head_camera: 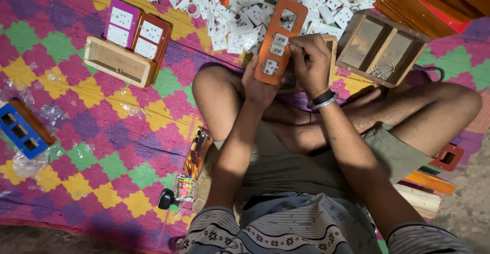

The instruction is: The person sits on a mat and assembles electrical socket units by inserting white plastic socket modules into colored plastic frames and securing them with small metal fasteners. The person handles multiple frames and socket modules, placing completed units aside.

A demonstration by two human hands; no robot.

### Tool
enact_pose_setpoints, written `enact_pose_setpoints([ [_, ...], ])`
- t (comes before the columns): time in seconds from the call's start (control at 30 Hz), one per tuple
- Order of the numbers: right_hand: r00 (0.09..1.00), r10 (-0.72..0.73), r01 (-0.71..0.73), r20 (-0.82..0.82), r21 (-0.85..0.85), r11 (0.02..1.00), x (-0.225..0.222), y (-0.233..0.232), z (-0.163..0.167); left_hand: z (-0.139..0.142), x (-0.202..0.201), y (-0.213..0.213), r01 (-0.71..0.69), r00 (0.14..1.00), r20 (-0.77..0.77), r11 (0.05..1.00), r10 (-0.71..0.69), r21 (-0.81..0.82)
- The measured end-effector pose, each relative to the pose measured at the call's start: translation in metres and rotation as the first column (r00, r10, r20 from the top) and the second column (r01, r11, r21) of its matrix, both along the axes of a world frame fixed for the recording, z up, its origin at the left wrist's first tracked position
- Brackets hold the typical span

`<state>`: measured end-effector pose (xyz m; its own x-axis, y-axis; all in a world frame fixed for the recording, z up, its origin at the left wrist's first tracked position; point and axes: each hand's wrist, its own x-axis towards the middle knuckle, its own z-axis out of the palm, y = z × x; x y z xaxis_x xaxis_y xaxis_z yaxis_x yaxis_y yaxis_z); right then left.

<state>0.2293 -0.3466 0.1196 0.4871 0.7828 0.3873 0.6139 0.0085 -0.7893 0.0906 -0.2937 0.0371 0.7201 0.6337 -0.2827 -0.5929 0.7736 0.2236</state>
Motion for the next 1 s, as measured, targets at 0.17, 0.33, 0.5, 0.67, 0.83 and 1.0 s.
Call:
enact_pose_setpoints([
  [0.17,1.0,0.007,-0.007,-0.022,0.003,1.0,0.002,-0.001,-0.003,0.003,-0.001,-0.001,-0.003,0.999,0.034,1.0,0.002,0.024],
  [0.33,0.998,0.054,-0.056,0.038,0.034,0.998,0.008,0.0,-0.005,0.006,-0.004,-0.001,-0.003,0.999,0.04,1.0,0.002,0.03],
  [0.5,0.998,0.02,-0.018,-0.061,0.036,0.999,0.005,0.002,-0.011,0.006,-0.005,0.0,-0.003,1.0,0.029,1.0,0.003,-0.002],
  [0.67,0.992,0.021,-0.02,-0.122,0.008,1.0,0.004,0.003,-0.017,0.005,-0.005,0.002,-0.015,0.998,0.058,1.0,0.014,0.024],
  [0.83,0.99,0.021,-0.018,-0.141,0.025,1.0,0.006,0.002,-0.018,0.002,-0.005,0.002,0.005,0.998,0.058,1.0,-0.005,-0.005],
  [1.0,0.979,0.021,-0.019,-0.201,0.014,1.0,0.007,0.002,-0.018,0.0,-0.002,0.001,0.008,0.998,0.062,1.0,-0.009,0.018],
])
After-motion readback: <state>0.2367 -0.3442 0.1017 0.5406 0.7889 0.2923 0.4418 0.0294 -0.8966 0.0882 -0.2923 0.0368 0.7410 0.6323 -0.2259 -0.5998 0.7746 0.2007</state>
